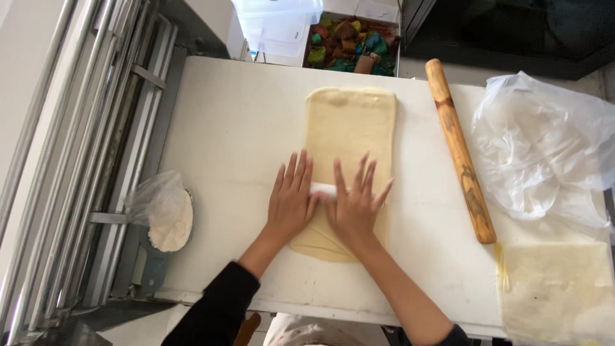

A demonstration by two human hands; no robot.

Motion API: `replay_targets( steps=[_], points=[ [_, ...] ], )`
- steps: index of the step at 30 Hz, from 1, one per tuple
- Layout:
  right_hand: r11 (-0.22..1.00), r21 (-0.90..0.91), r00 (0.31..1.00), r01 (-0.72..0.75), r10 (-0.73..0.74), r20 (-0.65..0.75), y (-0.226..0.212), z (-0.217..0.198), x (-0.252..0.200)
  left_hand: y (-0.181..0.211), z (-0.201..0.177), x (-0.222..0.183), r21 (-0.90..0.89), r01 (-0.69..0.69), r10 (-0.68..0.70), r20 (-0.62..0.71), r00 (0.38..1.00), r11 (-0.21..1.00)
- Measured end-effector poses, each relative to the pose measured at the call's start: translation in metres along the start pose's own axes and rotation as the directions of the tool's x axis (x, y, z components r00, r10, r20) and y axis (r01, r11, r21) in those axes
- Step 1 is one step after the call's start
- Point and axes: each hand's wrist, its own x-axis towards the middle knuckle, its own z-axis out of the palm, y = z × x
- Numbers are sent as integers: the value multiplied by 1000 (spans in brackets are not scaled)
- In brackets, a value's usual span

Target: The person rolls a sheet of dough on a table using a wooden rolling pin, folds the dough onto itself, and rolls it again.

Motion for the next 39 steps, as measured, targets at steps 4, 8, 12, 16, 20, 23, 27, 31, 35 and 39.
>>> replay_targets(
  steps=[4,8,12,16,20,23,27,31,35,39],
  points=[
    [998,48,996,44,-47,70,17,8,16,-18,18,12,27,4,-6,80,997,1000],
    [999,-31,995,-24,26,94,49,23,130,-53,41,120,158,-34,48,-84,995,987],
    [999,12,995,-44,43,94,46,22,131,-45,39,124,122,10,4,-109,994,992],
    [998,53,999,38,-39,7,11,6,13,-5,11,14,81,40,-46,69,997,996],
    [976,-115,982,186,-180,62,4,-22,-60,33,-13,-50,-34,72,-73,-17,997,997],
    [979,-50,972,195,-187,142,32,-37,-52,19,-20,-38,95,-9,8,5,1000,995],
    [858,-42,854,513,-505,126,63,-49,-20,-1,-30,-13,116,-251,229,172,958,961],
    [907,39,897,418,-419,140,88,-58,14,0,-17,28,87,-303,296,83,952,949],
    [955,56,952,293,-296,76,109,-39,67,11,18,84,108,-289,293,-27,956,951],
    [999,-20,989,33,-36,-144,104,11,143,2,51,164,120,-187,211,-239,948,975]
  ],
)
